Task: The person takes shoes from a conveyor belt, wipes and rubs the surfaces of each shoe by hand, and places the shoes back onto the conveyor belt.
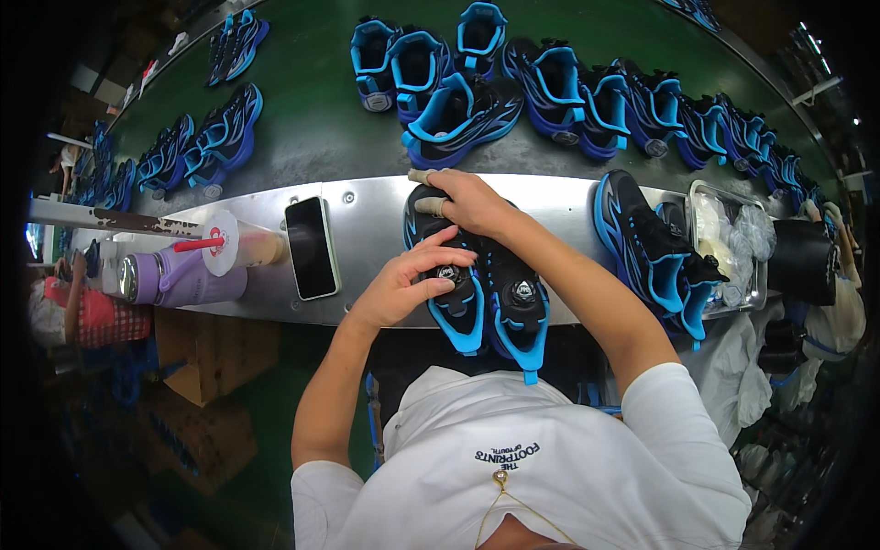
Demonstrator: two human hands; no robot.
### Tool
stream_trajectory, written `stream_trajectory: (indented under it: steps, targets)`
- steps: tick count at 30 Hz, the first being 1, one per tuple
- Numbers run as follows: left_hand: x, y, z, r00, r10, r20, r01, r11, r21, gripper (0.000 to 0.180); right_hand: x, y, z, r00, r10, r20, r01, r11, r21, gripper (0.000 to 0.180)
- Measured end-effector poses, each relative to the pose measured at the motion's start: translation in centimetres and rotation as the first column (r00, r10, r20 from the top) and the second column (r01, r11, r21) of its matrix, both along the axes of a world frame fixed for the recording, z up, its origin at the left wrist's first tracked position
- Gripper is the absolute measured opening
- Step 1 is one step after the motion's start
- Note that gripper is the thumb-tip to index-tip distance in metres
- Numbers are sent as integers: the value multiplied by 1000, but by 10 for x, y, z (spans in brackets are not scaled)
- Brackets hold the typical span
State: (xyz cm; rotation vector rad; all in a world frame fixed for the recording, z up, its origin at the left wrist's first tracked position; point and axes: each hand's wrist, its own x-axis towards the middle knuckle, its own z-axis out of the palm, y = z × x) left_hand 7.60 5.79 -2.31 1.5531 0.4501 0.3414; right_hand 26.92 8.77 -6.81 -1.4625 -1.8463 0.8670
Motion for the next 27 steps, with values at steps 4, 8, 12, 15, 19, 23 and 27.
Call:
stream_trajectory:
  steps: [4, 8, 12, 15, 19, 23, 27]
  targets:
    - [-8, -53, 39, 882, 469, -38, -354, 714, 604, 38, 41, -33, 46, 984, -127, -128, 140, 986, 95, 32]
    - [-7, -102, 60, 942, 270, -199, -69, 737, 672, 46, 88, -108, 105, 999, -48, -14, 43, 968, -246, 31]
    - [30, -128, 28, 902, 256, -348, 149, 573, 806, 48, 46, -155, 96, 1000, 21, 16, -20, 998, -65, 30]
    - [41, -107, 26, 860, 299, -415, 219, 518, 827, 37, 54, -148, 95, 995, 22, -102, -37, 987, -155, 26]
    - [-1, -44, 78, 935, 145, -325, 156, 654, 740, 33, 88, -111, 106, 984, -156, 85, 164, 982, -94, 31]
    - [-36, -3, 144, 882, 361, -304, -32, 688, 725, 36, 60, -36, 116, 972, -220, 77, 206, 965, 163, 37]
    - [-24, 46, 161, 747, 635, -194, 6, 285, 958, 30, 6, 27, 39, 932, -179, 314, 145, 981, 128, 76]
